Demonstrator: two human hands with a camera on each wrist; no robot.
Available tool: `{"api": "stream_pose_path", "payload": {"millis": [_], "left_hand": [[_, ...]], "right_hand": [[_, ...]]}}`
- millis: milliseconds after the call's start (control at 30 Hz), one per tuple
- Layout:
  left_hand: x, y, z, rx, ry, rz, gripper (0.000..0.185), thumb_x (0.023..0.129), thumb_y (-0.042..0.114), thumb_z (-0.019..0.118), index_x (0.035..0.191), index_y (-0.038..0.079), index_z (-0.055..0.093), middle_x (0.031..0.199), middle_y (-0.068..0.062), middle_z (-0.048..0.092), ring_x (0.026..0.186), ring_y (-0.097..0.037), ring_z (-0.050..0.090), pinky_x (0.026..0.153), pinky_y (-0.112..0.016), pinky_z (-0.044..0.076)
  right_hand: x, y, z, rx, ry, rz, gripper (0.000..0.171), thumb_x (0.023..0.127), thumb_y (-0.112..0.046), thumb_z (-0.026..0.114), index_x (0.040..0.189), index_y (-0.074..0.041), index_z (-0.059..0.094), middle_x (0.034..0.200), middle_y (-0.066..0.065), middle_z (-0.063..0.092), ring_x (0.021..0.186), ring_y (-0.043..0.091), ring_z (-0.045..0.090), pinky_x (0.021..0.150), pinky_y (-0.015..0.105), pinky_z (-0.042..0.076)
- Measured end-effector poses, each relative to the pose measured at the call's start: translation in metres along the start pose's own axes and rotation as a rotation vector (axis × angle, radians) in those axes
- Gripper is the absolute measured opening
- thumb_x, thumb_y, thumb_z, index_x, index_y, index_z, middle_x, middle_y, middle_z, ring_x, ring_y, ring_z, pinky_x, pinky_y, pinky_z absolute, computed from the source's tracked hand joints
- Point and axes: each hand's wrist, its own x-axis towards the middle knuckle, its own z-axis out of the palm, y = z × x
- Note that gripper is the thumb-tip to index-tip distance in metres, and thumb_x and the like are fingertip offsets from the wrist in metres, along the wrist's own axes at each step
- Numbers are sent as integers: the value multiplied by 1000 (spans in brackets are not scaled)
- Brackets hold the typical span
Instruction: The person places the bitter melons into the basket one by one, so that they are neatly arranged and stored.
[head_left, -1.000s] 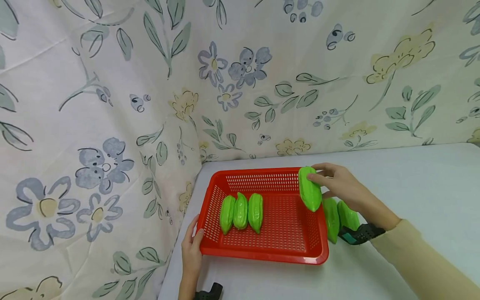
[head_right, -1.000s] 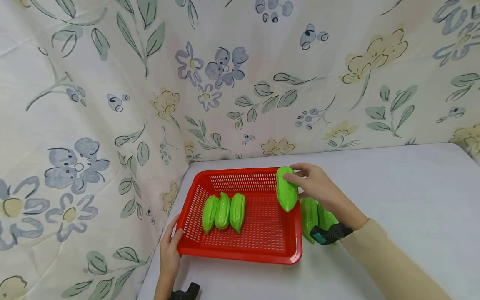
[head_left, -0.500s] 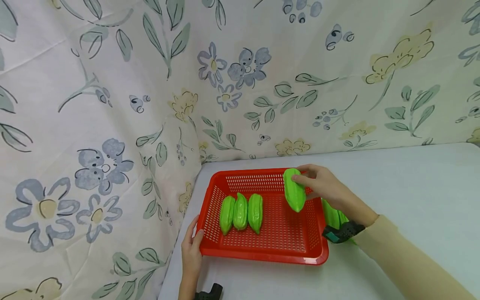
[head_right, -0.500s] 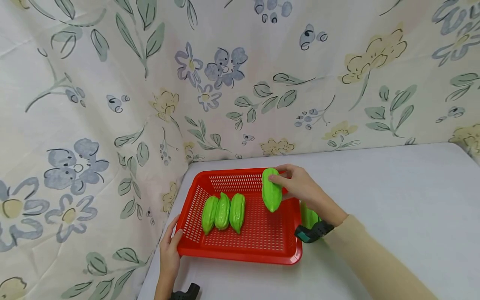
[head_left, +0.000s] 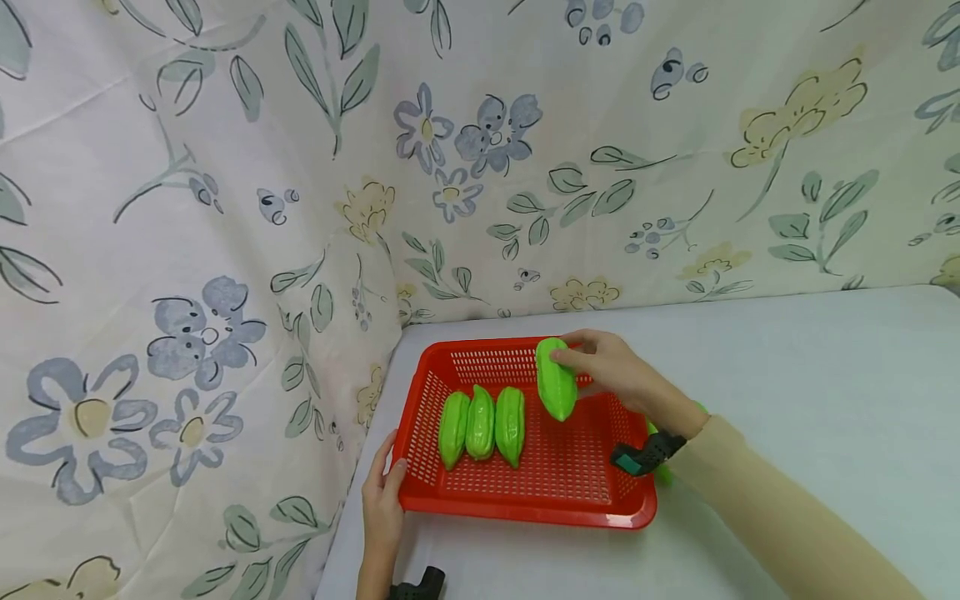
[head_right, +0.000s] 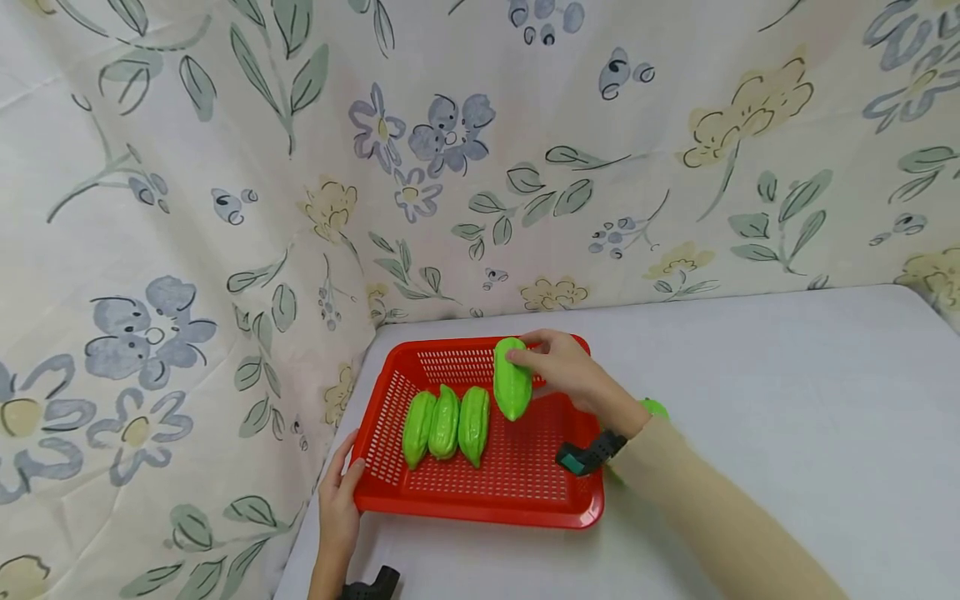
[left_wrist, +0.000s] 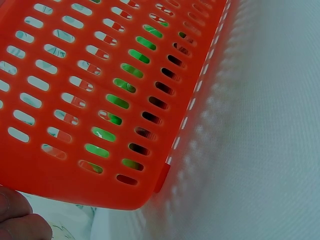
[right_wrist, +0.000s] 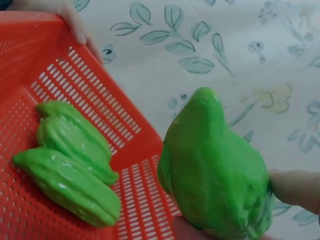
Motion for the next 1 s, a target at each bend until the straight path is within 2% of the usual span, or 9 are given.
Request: {"api": "stream_pose_path", "payload": {"millis": [167, 400, 733, 1000], "left_hand": [[1, 0, 0, -7, -6, -6, 48, 109, 16, 45, 157, 18, 48, 147, -17, 60, 87, -24, 75, 73, -24, 63], [1, -1, 0, -6, -6, -14, 47, 109, 17, 45, 156, 19, 48, 145, -17, 61, 86, -25, 75, 72, -25, 63], [3, -4, -1, -10, -2, -13, 48, 109, 16, 44, 157, 17, 47, 148, -17, 59, 85, -25, 75, 73, -24, 63], [2, -3, 0, -5, 0, -9, 48, 109, 16, 45, 157, 16, 47, 148, -17, 59, 84, -22, 75, 72, -24, 63]], "right_hand": [[5, -1, 10, 8, -12, 14, 61, 103, -32, 66, 148, 3, 45, 133, 24, 58, 105, 28, 68, 80, 42, 65], [14, 7, 17, -51, -14, 52, 60, 103, -32, 66, 147, 3, 47, 134, 24, 58, 96, 24, 70, 80, 40, 65], [28, 18, 31, -167, -26, 133, 58, 103, -28, 65, 149, 2, 46, 130, 20, 62, 106, 26, 67, 84, 43, 64], [34, 24, 42, -285, -74, 191, 53, 104, -22, 60, 147, 5, 47, 135, 22, 60, 108, 28, 66, 82, 41, 63]]}}
